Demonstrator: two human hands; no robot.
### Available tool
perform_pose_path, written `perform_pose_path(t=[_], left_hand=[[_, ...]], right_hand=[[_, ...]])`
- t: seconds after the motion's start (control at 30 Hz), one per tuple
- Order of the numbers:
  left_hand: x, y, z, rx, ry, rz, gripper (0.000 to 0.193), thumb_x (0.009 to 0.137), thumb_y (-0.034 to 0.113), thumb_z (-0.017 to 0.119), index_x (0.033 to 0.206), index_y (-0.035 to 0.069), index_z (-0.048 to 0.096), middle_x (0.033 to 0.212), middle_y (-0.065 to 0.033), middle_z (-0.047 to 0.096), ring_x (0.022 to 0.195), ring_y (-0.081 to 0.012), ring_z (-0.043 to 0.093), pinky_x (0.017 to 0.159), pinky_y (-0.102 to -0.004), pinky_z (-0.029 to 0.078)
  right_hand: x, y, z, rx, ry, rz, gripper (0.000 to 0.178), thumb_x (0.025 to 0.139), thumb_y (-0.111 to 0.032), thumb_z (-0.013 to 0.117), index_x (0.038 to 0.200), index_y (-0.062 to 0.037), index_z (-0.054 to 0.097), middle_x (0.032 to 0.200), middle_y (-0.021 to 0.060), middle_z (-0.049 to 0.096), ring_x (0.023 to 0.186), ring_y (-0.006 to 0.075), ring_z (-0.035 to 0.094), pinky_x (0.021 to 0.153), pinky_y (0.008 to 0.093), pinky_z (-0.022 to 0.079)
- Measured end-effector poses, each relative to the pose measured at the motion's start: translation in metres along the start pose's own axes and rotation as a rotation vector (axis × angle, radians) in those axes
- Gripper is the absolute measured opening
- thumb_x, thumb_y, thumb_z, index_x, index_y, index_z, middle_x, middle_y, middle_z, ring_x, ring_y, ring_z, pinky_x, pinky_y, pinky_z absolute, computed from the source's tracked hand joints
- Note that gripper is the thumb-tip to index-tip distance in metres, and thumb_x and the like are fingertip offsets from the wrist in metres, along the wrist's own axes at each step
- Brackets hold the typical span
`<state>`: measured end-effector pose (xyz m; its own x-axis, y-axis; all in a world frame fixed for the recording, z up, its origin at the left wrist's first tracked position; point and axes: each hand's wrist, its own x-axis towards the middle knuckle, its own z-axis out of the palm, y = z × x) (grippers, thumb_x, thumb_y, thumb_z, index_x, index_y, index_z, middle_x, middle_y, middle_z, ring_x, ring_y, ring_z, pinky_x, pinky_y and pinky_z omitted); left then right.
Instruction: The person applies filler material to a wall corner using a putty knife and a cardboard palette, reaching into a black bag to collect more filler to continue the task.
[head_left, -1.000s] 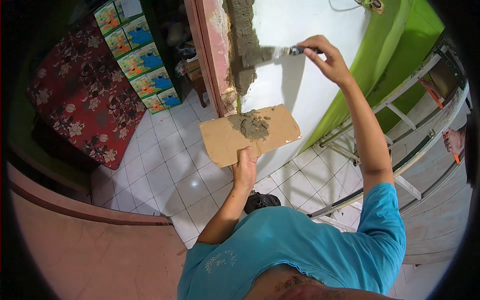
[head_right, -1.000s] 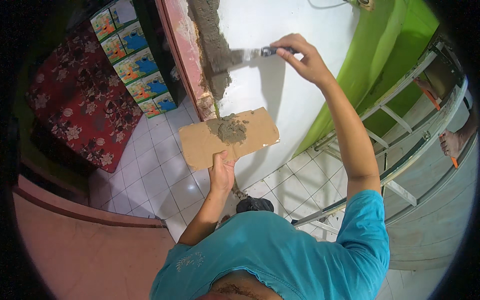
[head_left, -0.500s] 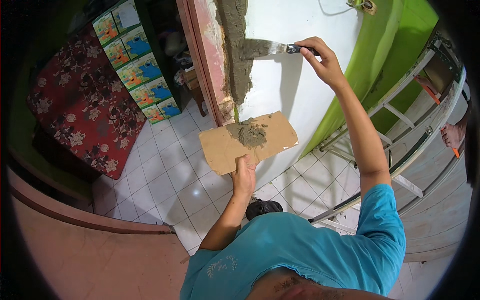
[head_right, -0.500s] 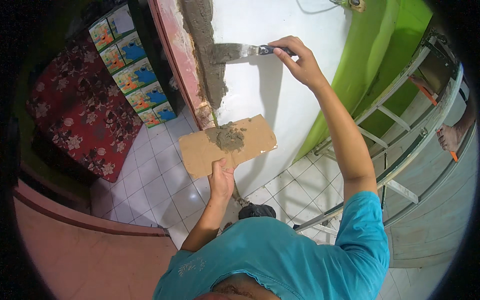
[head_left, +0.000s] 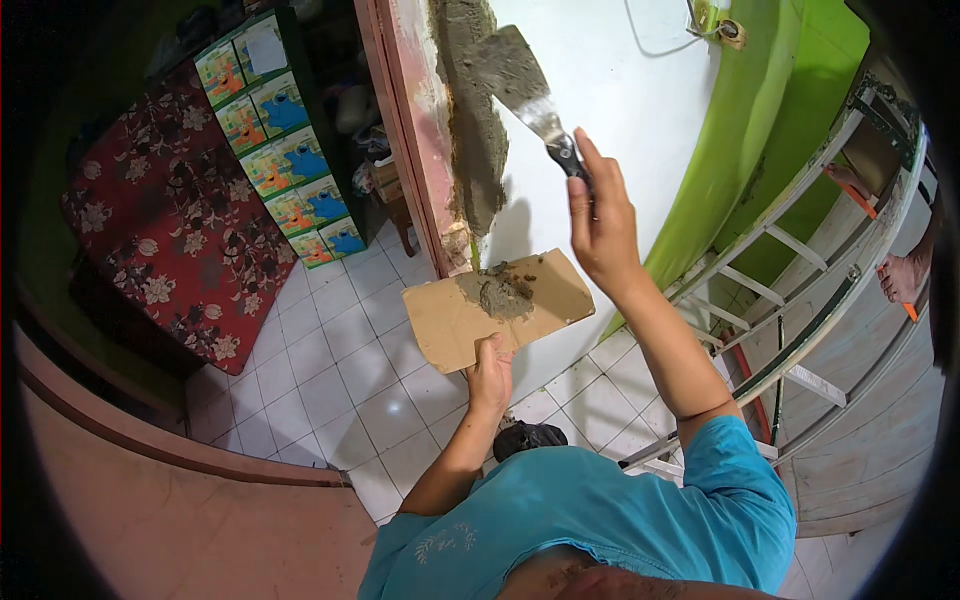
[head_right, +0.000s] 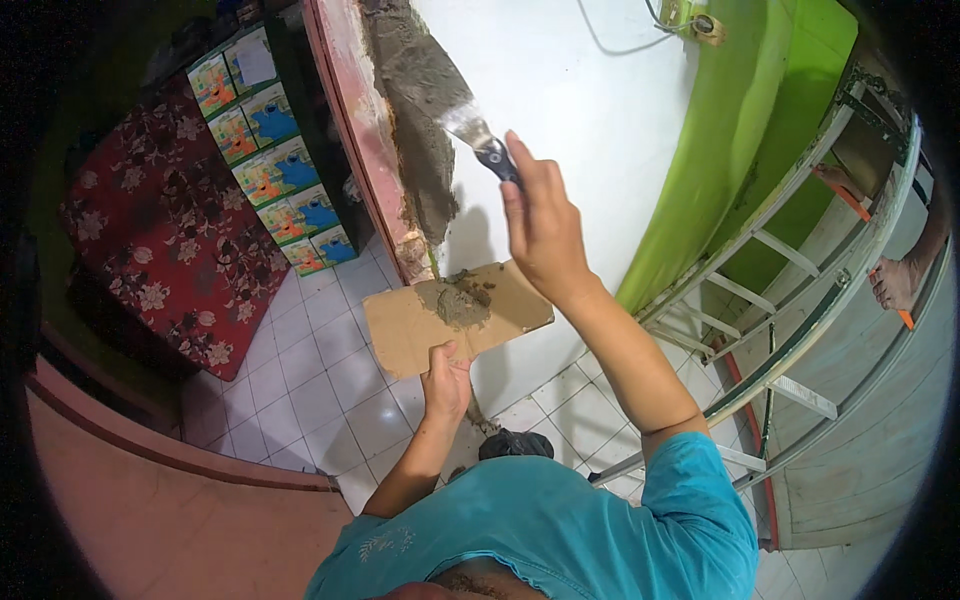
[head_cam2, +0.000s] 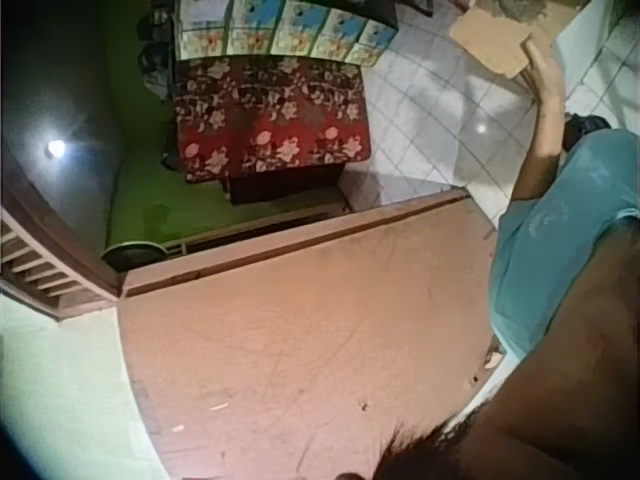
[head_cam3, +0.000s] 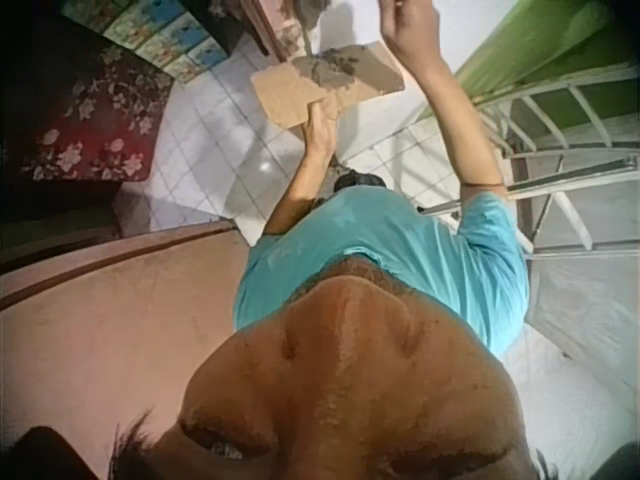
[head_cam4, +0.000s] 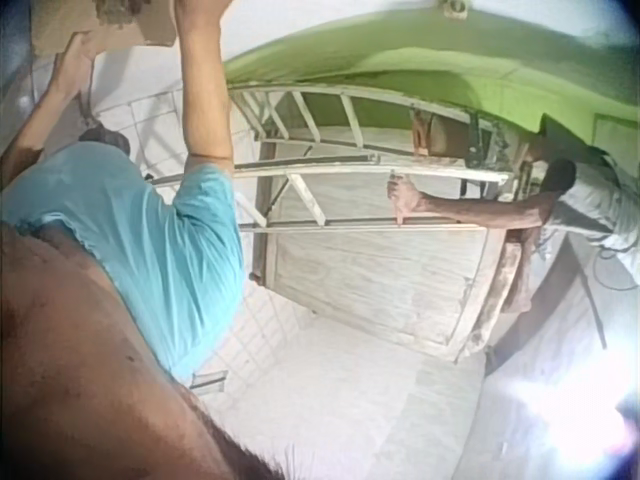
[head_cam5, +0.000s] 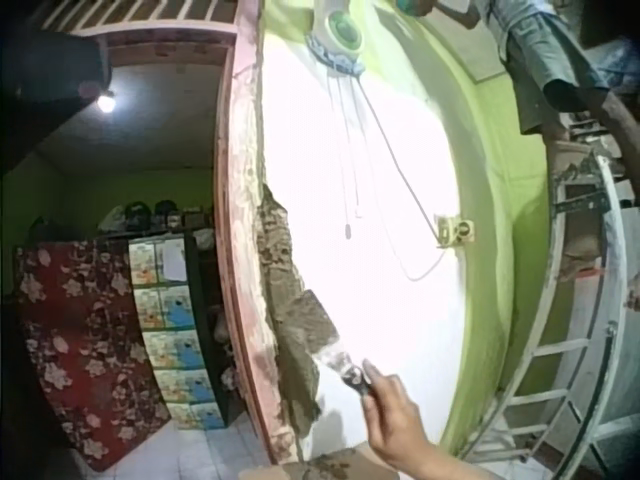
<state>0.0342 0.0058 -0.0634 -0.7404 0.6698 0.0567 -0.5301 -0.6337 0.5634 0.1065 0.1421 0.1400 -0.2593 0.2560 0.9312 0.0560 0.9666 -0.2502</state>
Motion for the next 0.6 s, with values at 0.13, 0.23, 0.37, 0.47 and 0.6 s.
perform_pose_path(t=[0.13,0.23,0.37,0.47,0.6], left_hand=[[0.007,-0.005,-0.012,0.002,-0.045,-0.018,0.041,0.091,0.008,0.050,0.132,0.002,0.047,0.130,-0.0116,0.054,0.122,-0.0293,0.057,0.105,-0.0513,0.046],[0.005,-0.004,-0.009,0.010,-0.037,-0.016,0.041,0.091,0.007,0.050,0.132,0.003,0.047,0.129,-0.0114,0.055,0.121,-0.0297,0.057,0.104,-0.0523,0.047],[0.004,-0.003,-0.008,0.019,-0.031,-0.018,0.039,0.091,0.007,0.050,0.130,0.003,0.048,0.128,-0.0113,0.055,0.120,-0.0303,0.057,0.102,-0.0517,0.049],[0.002,-0.002,-0.005,0.008,-0.021,-0.014,0.038,0.091,0.008,0.051,0.129,0.003,0.049,0.128,-0.0115,0.055,0.119,-0.0301,0.058,0.102,-0.0510,0.049],[0.007,-0.008,-0.020,0.002,-0.016,-0.071,0.037,0.091,0.008,0.051,0.128,0.003,0.049,0.128,-0.0116,0.055,0.120,-0.0299,0.058,0.102,-0.0522,0.049]], right_hand=[[0.018,-0.003,0.020,-0.047,-0.046,-0.017,0.059,0.098,-0.004,0.053,0.153,-0.0139,0.035,0.096,0.0148,0.053,0.070,0.0315,0.057,0.062,0.0423,0.049],[0.029,0.012,0.032,-0.037,-0.007,-0.043,0.063,0.097,-0.001,0.052,0.155,-0.0172,0.032,0.095,0.0144,0.052,0.067,0.0313,0.056,0.060,0.0434,0.049],[0.020,0.025,0.041,-0.055,-0.028,-0.060,0.065,0.096,0.000,0.053,0.155,-0.0194,0.033,0.095,0.0137,0.053,0.070,0.0310,0.059,0.061,0.0425,0.051],[0.010,0.032,0.044,-0.089,-0.067,-0.057,0.066,0.095,0.000,0.054,0.154,-0.0194,0.033,0.095,0.0132,0.054,0.071,0.0312,0.060,0.061,0.0421,0.052],[-0.001,0.036,0.045,-0.087,-0.115,-0.025,0.066,0.095,-0.002,0.056,0.155,-0.0194,0.033,0.096,0.0126,0.054,0.071,0.0317,0.061,0.060,0.0425,0.052]])
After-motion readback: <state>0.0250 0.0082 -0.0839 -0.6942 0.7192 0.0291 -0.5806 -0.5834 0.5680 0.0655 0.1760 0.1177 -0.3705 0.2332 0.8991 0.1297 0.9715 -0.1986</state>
